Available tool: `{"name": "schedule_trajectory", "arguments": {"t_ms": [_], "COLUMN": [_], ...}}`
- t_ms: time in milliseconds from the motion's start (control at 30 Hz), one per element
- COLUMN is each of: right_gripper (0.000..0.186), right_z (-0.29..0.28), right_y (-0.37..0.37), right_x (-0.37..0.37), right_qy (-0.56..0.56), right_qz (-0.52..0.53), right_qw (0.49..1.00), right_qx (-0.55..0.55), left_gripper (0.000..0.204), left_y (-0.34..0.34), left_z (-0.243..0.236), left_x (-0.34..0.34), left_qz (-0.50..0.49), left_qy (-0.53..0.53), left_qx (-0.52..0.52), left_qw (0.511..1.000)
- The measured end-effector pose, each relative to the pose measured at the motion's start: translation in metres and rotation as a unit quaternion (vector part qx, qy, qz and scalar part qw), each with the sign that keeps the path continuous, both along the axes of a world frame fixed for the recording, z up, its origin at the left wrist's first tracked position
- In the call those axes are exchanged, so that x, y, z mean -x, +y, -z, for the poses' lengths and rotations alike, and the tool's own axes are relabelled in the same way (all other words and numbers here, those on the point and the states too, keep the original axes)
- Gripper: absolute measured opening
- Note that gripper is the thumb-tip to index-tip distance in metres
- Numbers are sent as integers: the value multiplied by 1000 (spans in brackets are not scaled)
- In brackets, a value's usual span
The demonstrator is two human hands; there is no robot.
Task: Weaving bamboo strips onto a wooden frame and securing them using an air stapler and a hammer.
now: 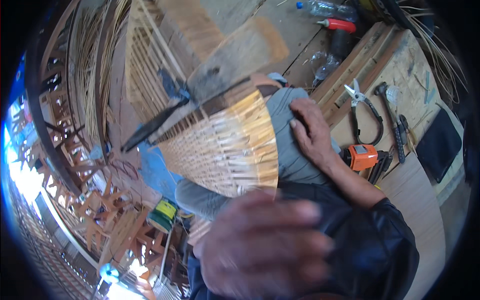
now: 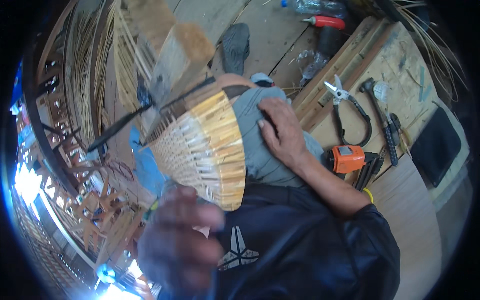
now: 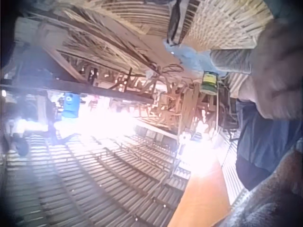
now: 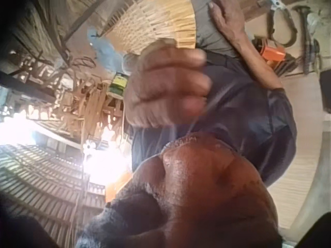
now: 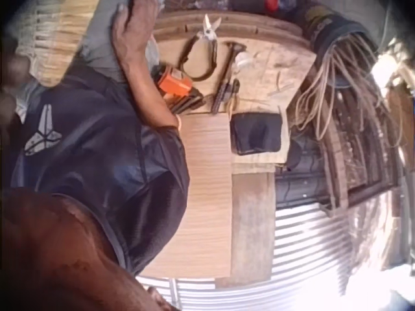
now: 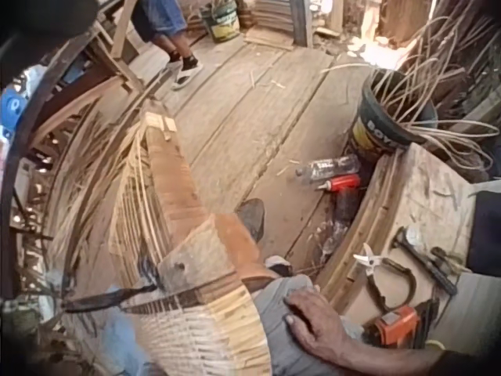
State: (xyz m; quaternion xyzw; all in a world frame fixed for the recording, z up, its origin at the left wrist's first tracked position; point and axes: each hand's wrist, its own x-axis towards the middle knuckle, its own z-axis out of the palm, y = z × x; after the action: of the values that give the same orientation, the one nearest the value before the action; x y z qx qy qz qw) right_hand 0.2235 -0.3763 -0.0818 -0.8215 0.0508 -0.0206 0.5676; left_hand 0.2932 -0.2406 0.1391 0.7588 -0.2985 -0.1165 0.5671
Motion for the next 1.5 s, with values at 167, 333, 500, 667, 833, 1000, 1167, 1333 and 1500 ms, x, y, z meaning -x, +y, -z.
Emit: {"name": "schedule_trajectory", "arguments": {"t_ms": [167,333,500,667,833,1000,1167,1333,1500], "right_gripper": [39,57,59,59,61,56,50,51,54], "right_z": [-20,-52,-57,-68,-84,-116,-108,-91,-92], "right_y": [-2,37,55,61,65,85,129,147,159], "right_x": [-16,-39,-46,-51,-59,-75,-88,-87,-91], "right_qy": [-29,-58,-23,-14,40,-78,-37,-24,29], "right_qz": [-16,-129,-169,-172,-160,-249,-416,-374,-338], "right_qw": [999,989,984,981,973,945,841,817,831], "right_qx": [39,-34,46,87,163,196,344,439,441], "left_gripper": [11,23,25,28,35,35,33,32,26], "left_y": [9,71,188,287,293,338,356,352,330], "left_z": [-26,9,124,209,222,237,258,244,275], "left_x": [10,43,14,13,-8,0,-7,-7,-12], "left_qz": [51,-276,-372,-297,-235,-231,-231,-257,-455], "left_qy": [0,-136,35,-61,-64,-65,-66,-76,84], "left_qx": [39,-151,-376,-490,-534,-572,-545,-516,-545], "left_qw": [998,939,848,817,810,784,803,813,699]}}
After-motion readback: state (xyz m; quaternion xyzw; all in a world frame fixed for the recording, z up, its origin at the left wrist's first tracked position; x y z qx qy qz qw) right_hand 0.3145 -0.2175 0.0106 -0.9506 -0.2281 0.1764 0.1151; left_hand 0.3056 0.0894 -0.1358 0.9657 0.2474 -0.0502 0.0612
